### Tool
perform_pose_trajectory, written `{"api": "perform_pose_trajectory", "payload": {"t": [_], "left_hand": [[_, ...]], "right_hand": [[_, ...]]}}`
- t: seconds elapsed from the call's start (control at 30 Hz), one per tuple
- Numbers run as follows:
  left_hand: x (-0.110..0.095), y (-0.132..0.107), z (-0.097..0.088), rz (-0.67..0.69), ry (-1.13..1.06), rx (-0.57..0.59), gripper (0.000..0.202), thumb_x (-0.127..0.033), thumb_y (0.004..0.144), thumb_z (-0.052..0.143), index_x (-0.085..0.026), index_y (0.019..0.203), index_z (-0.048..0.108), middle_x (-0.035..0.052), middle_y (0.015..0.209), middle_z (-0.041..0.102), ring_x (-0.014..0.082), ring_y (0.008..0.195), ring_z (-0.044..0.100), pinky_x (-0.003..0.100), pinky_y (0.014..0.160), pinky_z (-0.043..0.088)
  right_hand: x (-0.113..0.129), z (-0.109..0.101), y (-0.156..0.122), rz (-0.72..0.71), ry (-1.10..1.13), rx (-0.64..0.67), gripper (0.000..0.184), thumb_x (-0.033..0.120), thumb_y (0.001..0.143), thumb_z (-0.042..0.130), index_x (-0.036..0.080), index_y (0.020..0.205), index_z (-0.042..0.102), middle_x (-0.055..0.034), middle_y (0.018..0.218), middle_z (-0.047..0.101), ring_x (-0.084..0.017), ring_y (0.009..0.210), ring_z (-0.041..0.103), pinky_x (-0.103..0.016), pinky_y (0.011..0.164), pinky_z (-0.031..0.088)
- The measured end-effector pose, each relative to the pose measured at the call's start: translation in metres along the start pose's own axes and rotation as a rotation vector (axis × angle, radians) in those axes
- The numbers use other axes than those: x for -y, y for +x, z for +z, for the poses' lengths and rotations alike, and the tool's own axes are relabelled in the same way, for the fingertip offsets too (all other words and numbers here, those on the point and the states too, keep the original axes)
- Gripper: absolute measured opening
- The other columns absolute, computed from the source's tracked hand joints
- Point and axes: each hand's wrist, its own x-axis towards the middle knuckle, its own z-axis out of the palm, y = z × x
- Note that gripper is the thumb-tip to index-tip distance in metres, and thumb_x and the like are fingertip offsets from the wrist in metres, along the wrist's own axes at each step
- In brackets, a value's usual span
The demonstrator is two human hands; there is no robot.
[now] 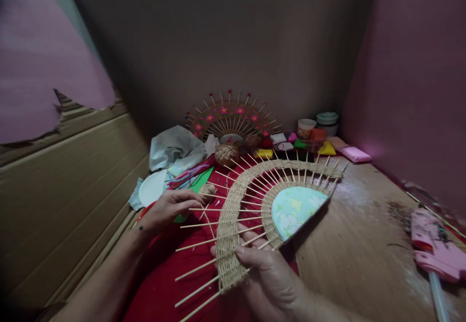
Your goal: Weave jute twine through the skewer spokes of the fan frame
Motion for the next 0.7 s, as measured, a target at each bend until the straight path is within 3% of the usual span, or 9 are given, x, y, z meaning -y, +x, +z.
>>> {"api": "perform_pose_trajectory", "payload": {"t": [0.13,0.23,0.4,0.53,0.7], "left_hand": [[0.003,0.001,-0.007,0.049,0.021,-0.194,0.012,-0.027,0.072,0.063,-0.018,0.073,0.071,0.0016,0.068,0.065,0.0120,0.060,0.053,0.021,0.057,0.040],[0.001,0.005,-0.002,0.110,0.022,-0.258,0.010,-0.026,0.072,0.063,-0.018,0.070,0.069,0.0012,0.068,0.064,0.0113,0.060,0.053,0.021,0.057,0.041],[-0.003,0.011,0.013,0.097,-0.097,-0.116,0.015,-0.030,0.073,0.062,-0.016,0.075,0.069,0.0050,0.076,0.068,0.0144,0.066,0.060,0.025,0.063,0.047],[-0.001,0.012,0.022,0.000,-0.158,-0.133,0.017,-0.030,0.069,0.066,-0.014,0.073,0.068,0.0084,0.086,0.068,0.0167,0.076,0.061,0.025,0.064,0.048],[0.003,0.007,0.023,-0.201,-0.278,-0.139,0.025,-0.036,0.067,0.068,-0.013,0.076,0.066,0.0076,0.076,0.068,0.0062,0.042,0.048,0.019,0.040,0.036]], "right_hand": [[-0.002,-0.002,-0.003,-0.015,0.009,-0.006,0.065,0.003,0.060,0.064,0.016,0.121,0.049,-0.0065,0.084,0.068,-0.021,0.079,0.064,-0.036,0.080,0.044],[-0.003,-0.006,-0.008,-0.004,0.001,0.029,0.062,0.004,0.062,0.063,0.017,0.121,0.049,-0.0074,0.085,0.068,-0.021,0.080,0.064,-0.037,0.081,0.043],[-0.001,-0.013,-0.018,0.012,-0.002,0.104,0.061,0.004,0.063,0.062,0.016,0.121,0.049,-0.0076,0.085,0.068,-0.022,0.082,0.064,-0.039,0.082,0.043],[0.004,-0.014,-0.021,0.018,-0.006,0.130,0.059,0.003,0.064,0.061,0.016,0.120,0.050,-0.0070,0.084,0.067,-0.021,0.082,0.064,-0.039,0.083,0.042],[0.007,-0.011,-0.024,0.042,-0.012,0.159,0.054,0.004,0.066,0.060,0.016,0.118,0.051,-0.0069,0.083,0.067,-0.021,0.082,0.064,-0.039,0.083,0.042]]}}
